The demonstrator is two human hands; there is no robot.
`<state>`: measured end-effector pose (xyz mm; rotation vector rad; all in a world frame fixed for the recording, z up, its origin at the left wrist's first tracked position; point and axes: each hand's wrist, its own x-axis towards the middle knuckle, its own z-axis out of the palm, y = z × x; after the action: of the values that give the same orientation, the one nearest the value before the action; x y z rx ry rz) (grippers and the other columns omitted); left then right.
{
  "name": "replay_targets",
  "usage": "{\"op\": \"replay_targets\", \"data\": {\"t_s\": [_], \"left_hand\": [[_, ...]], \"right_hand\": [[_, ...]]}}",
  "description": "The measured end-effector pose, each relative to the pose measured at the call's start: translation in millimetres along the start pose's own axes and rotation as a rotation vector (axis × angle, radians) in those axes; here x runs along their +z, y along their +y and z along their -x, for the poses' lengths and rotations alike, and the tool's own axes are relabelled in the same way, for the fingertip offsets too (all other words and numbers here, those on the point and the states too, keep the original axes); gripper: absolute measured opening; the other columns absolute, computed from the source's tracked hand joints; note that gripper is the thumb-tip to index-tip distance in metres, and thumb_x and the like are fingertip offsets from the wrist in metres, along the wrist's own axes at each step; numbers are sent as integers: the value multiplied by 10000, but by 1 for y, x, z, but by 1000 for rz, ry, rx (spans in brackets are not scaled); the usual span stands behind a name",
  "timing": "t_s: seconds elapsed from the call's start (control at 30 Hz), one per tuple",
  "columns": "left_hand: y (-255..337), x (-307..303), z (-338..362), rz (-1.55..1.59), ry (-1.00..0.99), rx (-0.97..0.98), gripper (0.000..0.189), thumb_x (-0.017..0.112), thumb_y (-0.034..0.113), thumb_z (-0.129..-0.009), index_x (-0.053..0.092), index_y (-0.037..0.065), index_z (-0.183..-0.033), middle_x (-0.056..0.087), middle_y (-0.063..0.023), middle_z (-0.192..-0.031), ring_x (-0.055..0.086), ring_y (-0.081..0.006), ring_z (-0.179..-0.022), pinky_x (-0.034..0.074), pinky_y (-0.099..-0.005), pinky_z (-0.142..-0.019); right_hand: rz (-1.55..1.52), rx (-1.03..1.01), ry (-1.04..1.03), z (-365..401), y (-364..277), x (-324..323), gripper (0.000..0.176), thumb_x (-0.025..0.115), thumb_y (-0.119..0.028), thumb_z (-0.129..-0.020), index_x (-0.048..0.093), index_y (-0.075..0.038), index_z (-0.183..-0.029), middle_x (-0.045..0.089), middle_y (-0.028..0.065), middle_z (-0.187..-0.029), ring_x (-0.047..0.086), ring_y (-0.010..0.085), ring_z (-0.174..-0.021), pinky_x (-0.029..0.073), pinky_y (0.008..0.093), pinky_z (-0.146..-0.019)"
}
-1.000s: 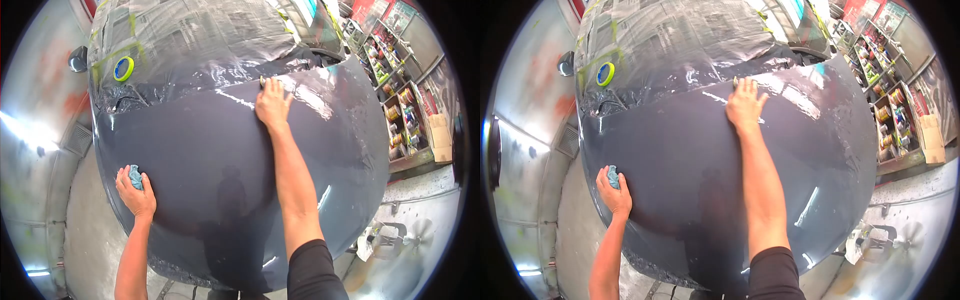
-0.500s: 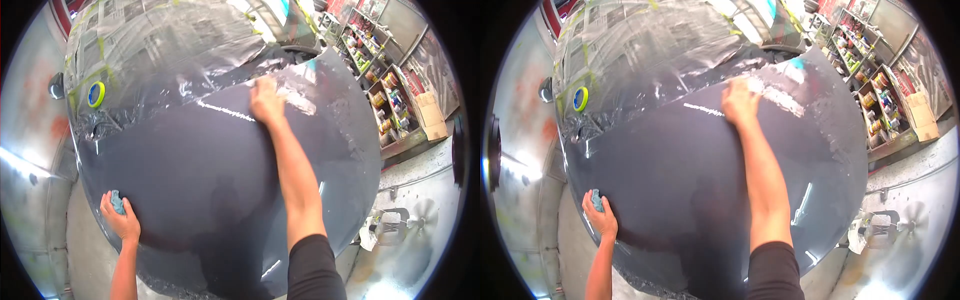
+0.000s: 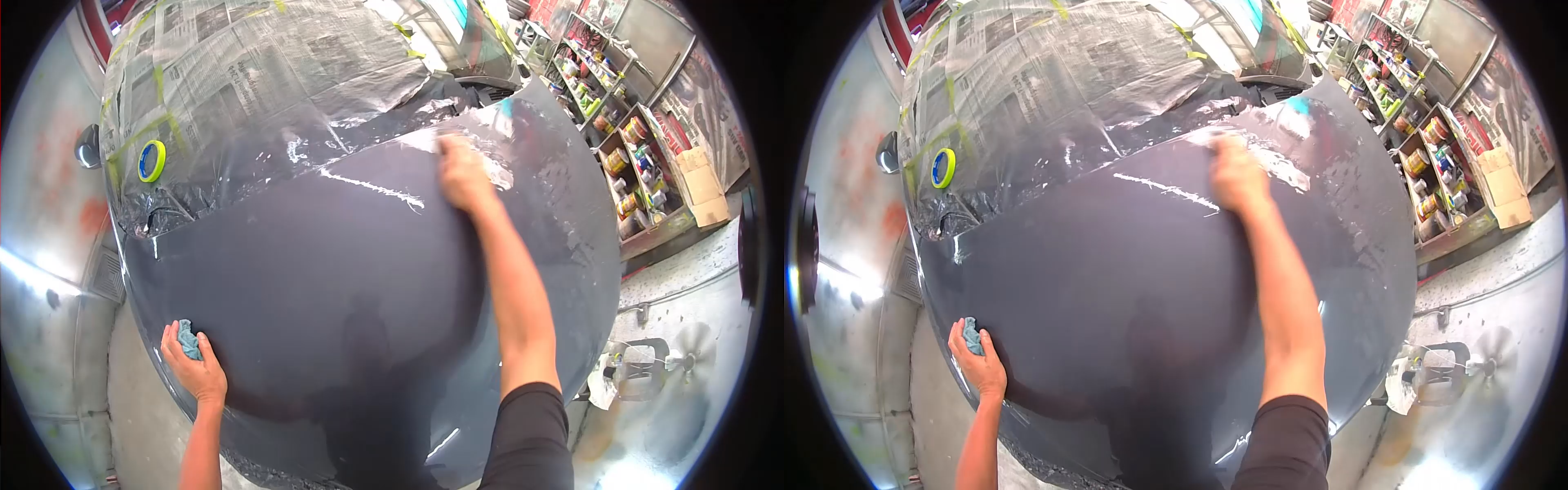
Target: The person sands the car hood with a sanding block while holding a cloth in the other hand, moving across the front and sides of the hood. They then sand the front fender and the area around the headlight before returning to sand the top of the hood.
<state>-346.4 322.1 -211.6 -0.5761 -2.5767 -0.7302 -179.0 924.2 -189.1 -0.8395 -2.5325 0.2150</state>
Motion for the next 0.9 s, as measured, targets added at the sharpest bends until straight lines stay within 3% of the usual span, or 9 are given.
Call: {"op": "replay_targets", "data": {"t_s": [0.07, 0.23, 0.3, 0.4, 0.5, 0.57, 0.67, 0.77, 0.9], "left_hand": [[-3, 5, 0, -32, 3, 2, 502, 659, 216, -1070, 526, 10, -1508, 493, -221, -1552, 482, -411, -1466, 407, -535, -1217], [0, 4, -2, -33, 8, -13, 501, 656, 212, -1071, 525, 7, -1509, 489, -221, -1556, 470, -409, -1475, 397, -535, -1226], [-2, 2, 0, -28, -14, -25, 503, 657, 212, -1070, 524, 4, -1509, 489, -221, -1557, 463, -408, -1481, 393, -535, -1230], [2, 6, 0, -33, 0, -1, 488, 643, 196, -1076, 531, -7, -1505, 504, -219, -1545, 482, -405, -1466, 391, -511, -1233], [-8, -5, 5, -69, -17, 27, 480, 636, 189, -1079, 533, -13, -1502, 511, -220, -1540, 493, -407, -1458, 387, -502, -1236], [-1, 6, -4, -44, 11, 34, 480, 636, 189, -1079, 532, -15, -1501, 511, -221, -1541, 489, -408, -1462, 382, -503, -1239], [3, 0, -1, -44, -3, 17, 485, 637, 186, -1076, 525, -12, -1505, 517, -224, -1537, 480, -408, -1470, 376, -511, -1241], [-2, 1, -1, -51, -10, 4, 507, 657, 199, -1053, 529, 12, -1507, 495, -222, -1568, 459, -416, -1495, 378, -544, -1238], [2, -3, 1, -72, 0, -6, 542, 690, 236, -1030, 538, 35, -1509, 497, -214, -1571, 463, -430, -1489, 396, -555, -1217]], "right_hand": [[144, 411, 159, 3, 54, -32, 320, 483, -220, -1090, 603, -77, -1350, 640, 163, -1359, 553, 344, -1413, 454, 599, -1136], [152, -56, 16, 24, 13, 3, 526, 477, -273, -1104, 498, -54, -1583, 431, 193, -1719, 373, 333, -1621, 286, 590, -1307], [73, -185, -32, 33, -31, -10, 475, 467, -260, -1107, 538, -80, -1541, 503, 155, -1670, 450, 320, -1571, 279, 614, -1303], [13, 341, 73, -17, 40, -19, 388, 463, -218, -1105, 595, -117, -1456, 569, 106, -1587, 518, 286, -1506, 262, 771, -1231], [138, 345, 280, -32, 30, 21, 415, 473, -273, -1104, 574, -163, -1491, 547, 153, -1581, 487, 321, -1528, 237, 801, -1224], [92, 51, 122, -23, -3, 34, 457, 454, -305, -1112, 541, -155, -1535, 467, 135, -1685, 427, 309, -1582, 245, 756, -1256], [67, 165, -91, -33, 19, -3, 499, 414, -326, -1133, 486, -182, -1605, 378, 58, -1771, 329, 260, -1645, 229, 727, -1284], [126, 300, 78, -55, 37, 19, 504, 437, -313, -1126, 493, -96, -1577, 411, 110, -1742, 315, 326, -1645, 225, 734, -1286], [101, 157, 87, -23, -52, 29, 540, 478, -324, -1117, 475, -33, -1571, 417, 208, -1714, 328, 384, -1626, 270, 714, -1270]]}}
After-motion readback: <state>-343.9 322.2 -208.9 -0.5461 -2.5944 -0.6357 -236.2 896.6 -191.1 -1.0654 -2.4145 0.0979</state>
